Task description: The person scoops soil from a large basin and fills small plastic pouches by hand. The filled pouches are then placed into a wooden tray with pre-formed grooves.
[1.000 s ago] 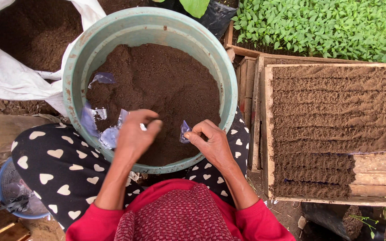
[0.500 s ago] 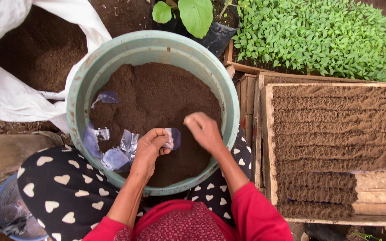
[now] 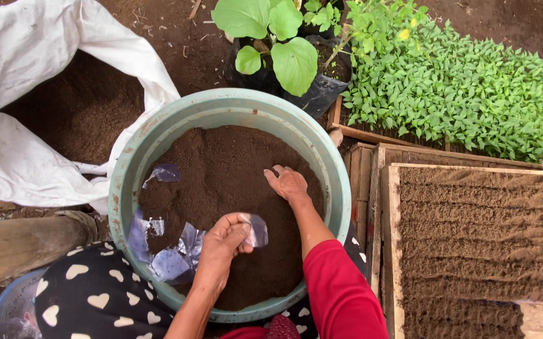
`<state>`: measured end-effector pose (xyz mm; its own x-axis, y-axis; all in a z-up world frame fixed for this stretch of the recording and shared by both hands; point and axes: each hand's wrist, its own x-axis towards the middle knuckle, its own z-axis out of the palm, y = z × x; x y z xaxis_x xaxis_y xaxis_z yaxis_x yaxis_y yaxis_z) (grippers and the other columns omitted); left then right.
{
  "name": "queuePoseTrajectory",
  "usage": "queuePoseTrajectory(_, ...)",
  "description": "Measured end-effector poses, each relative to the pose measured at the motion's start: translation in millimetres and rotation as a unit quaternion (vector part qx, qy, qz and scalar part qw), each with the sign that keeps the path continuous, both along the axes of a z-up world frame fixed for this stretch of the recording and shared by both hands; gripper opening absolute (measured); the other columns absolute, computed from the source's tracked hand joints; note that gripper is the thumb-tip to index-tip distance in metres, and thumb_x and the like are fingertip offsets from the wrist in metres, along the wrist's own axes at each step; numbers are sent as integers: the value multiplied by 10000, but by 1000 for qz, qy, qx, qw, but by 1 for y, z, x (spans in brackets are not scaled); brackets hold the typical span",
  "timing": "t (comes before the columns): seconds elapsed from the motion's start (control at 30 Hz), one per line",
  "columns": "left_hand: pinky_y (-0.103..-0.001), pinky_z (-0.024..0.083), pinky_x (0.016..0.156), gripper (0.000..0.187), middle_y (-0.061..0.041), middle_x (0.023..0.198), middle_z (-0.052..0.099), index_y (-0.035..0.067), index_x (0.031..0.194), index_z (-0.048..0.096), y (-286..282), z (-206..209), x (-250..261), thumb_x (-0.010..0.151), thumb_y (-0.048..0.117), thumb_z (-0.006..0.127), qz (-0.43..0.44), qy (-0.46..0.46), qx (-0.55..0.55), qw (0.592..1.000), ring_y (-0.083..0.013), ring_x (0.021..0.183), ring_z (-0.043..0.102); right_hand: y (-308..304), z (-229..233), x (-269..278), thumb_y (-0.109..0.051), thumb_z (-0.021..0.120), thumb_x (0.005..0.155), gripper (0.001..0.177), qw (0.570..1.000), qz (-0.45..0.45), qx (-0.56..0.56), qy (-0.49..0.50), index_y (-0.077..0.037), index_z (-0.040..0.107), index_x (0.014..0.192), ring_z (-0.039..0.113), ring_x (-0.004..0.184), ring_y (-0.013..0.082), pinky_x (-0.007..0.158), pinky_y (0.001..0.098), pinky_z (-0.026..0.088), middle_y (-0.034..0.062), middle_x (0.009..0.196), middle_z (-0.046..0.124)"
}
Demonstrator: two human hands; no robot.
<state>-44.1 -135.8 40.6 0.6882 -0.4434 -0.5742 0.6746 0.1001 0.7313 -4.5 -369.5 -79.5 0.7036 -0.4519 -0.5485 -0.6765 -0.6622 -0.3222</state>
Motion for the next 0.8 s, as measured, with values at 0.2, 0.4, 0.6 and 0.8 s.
queuePoseTrajectory(0.2,-217,450,521,87,-45,763,621,5,892,682,-3,12,0,835,60,647,38,-25,16,999,-111,549,506,42,38,-40,-549,375,833,545,991,-123,0,-44,-236,571,1234,547,1095,399,915,469,415,148,1208,576)
queuePoseTrajectory(0.4,-118,322,360,142,-54,593,560,55,852,633,-1,-16,0,896,189,623,56,-88,61,993,-92,401,520,120,89,-92,-389,458,922,452,961,-94,-12,-258,-86,574,1237,564,1039,421,887,520,460,199,1130,596)
queuePoseTrajectory(0.6,-89,326,346,102,-9,600,535,50,883,634,1,-15,-12,890,147,604,52,-102,45,992,-61,395,542,78,103,-128,-324,403,963,371,933,-171,-52,-314,-103,655,1123,598,1007,387,921,486,442,195,1029,656)
queuePoseTrajectory(0.8,-175,408,397,166,-85,610,553,15,846,661,-12,-30,-29,874,179,659,4,-104,34,994,-117,476,535,101,31,-134,-577,422,919,550,964,-198,-37,-174,-111,557,1177,600,968,419,835,502,481,185,1056,558)
